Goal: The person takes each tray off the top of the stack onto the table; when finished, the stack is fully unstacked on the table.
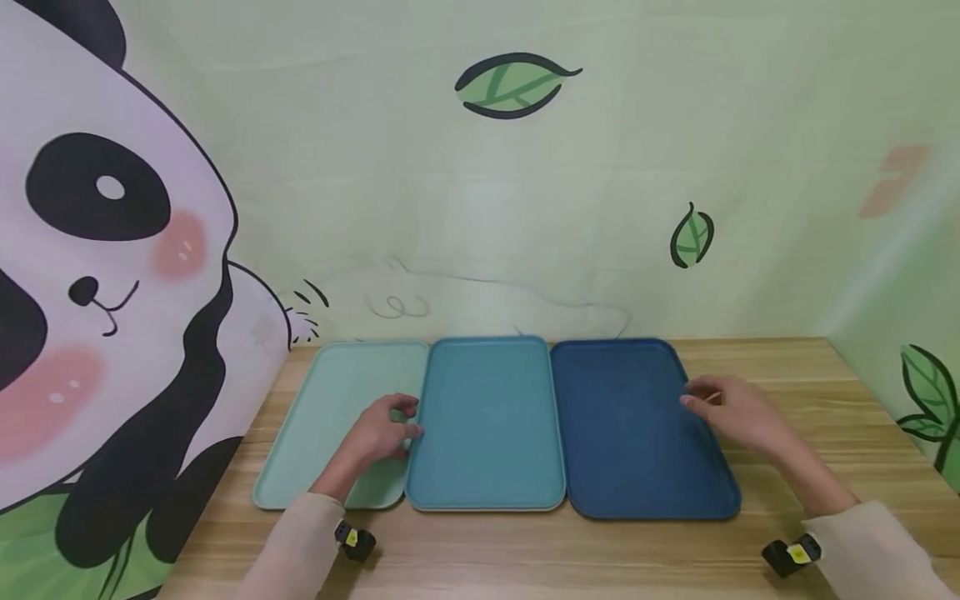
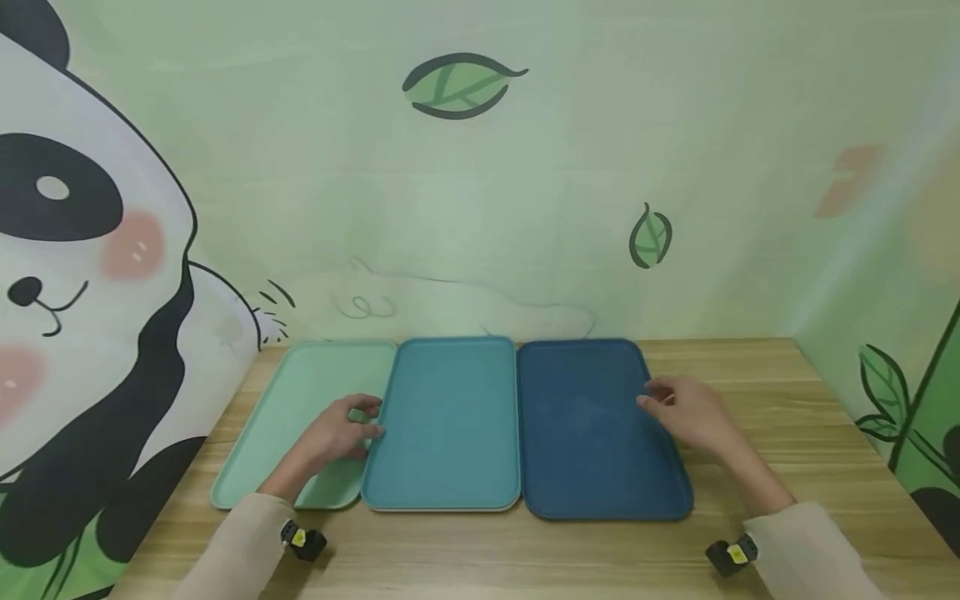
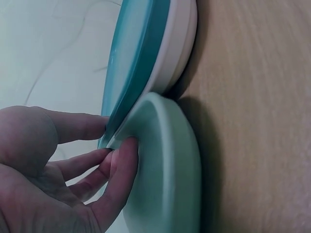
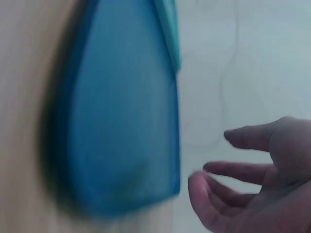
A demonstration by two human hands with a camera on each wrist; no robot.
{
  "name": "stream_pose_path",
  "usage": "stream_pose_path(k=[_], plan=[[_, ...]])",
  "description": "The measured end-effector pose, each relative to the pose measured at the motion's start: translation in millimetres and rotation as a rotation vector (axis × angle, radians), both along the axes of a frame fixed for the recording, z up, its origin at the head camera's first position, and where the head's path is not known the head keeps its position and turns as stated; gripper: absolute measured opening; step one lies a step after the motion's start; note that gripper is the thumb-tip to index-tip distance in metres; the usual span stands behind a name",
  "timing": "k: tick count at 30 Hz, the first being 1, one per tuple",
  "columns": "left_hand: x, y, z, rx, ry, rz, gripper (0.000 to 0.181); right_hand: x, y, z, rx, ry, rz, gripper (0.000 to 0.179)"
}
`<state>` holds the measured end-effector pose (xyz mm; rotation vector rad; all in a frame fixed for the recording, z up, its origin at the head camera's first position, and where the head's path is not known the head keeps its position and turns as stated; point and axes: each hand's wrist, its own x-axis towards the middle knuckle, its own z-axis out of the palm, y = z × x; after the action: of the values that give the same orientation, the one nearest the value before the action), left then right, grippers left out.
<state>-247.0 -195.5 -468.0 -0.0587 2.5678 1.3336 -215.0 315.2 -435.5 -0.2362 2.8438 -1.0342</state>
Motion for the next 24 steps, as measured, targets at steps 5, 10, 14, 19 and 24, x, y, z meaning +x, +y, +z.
stream_pose_path(k=[5, 10, 14, 19, 24], plan=[[1.1, 0.0, 0.4, -0.008, 0.006, 0.011, 0.052, -0.7, -48, 11.3, -0.154, -0.039, 0.106, 0.047], [0.7, 3.6, -1.7, -0.031, 0.025, 0.016, 0.052, -4.7, -97, -2.9, -0.257, -0.083, 0.148, 0.042], [-0.2, 6.5, -5.2, -0.051, 0.044, 0.021, 0.051, -9.9, -129, -13.3, -0.271, -0.082, 0.126, 0.042], [0.5, 7.0, -6.0, -0.053, 0.045, 0.022, 0.051, -15.2, -155, -18.2, -0.257, -0.042, 0.049, 0.04], [1.1, 5.9, -1.8, -0.048, 0.046, 0.014, 0.052, -18.6, -169, -21.2, -0.232, -0.017, 0.011, 0.041]])
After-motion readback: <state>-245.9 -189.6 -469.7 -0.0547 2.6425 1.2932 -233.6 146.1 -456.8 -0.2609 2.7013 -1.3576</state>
